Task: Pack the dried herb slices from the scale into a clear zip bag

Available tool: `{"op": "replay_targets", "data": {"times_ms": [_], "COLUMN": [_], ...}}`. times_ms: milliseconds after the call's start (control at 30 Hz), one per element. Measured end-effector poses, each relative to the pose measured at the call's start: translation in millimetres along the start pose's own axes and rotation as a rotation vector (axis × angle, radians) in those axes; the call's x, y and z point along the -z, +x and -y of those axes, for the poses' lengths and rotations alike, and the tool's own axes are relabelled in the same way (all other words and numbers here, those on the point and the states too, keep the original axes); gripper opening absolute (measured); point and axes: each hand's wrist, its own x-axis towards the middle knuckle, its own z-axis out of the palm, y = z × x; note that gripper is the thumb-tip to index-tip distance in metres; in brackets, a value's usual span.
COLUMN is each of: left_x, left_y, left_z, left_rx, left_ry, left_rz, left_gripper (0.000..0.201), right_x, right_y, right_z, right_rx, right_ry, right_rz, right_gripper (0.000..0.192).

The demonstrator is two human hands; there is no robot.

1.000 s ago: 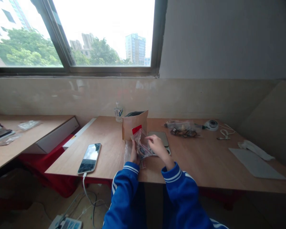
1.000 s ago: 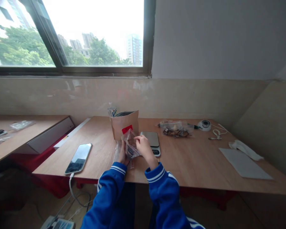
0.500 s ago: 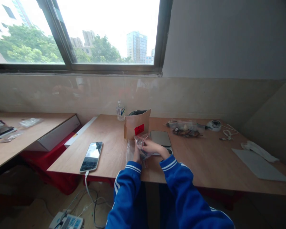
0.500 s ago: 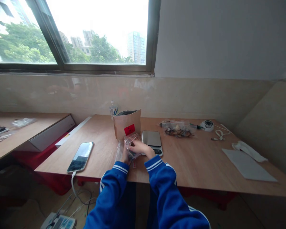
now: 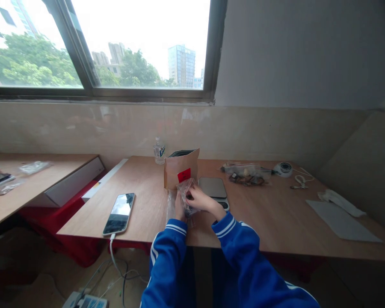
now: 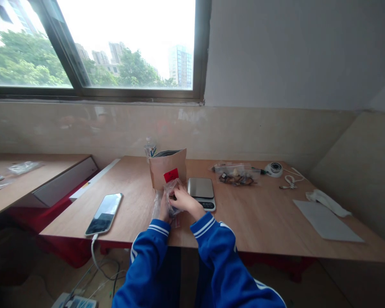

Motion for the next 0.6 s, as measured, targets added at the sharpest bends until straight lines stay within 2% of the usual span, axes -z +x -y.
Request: {"op": "replay_targets", "data": {"times_ms": [167, 267, 600], "left_x": [4.1, 3.9, -3.0], "left_y": [0.9, -0.9, -4.7], "left_z": [1.7, 0.0, -5.4], "left_rx": [0.027, 0.051, 0.043], "left_ry": [0.039, 0.067, -0.016], "left_rz": [-0.032, -0.004, 0.015], "left_gripper": [0.035, 0.037, 0.034], "right_x": [-2.8, 0.8, 3.9], "right_y": [5.5, 4.4, 2.0], "right_z": [-0.7, 1.1, 5.7], "right_rx": [-0.019, -0.016, -0.073], "right_ry": [0.030, 0.049, 0.093], "right_rz": [0.087, 0.110, -0.037], "right_gripper": [0.013, 0.009, 0.017]}}
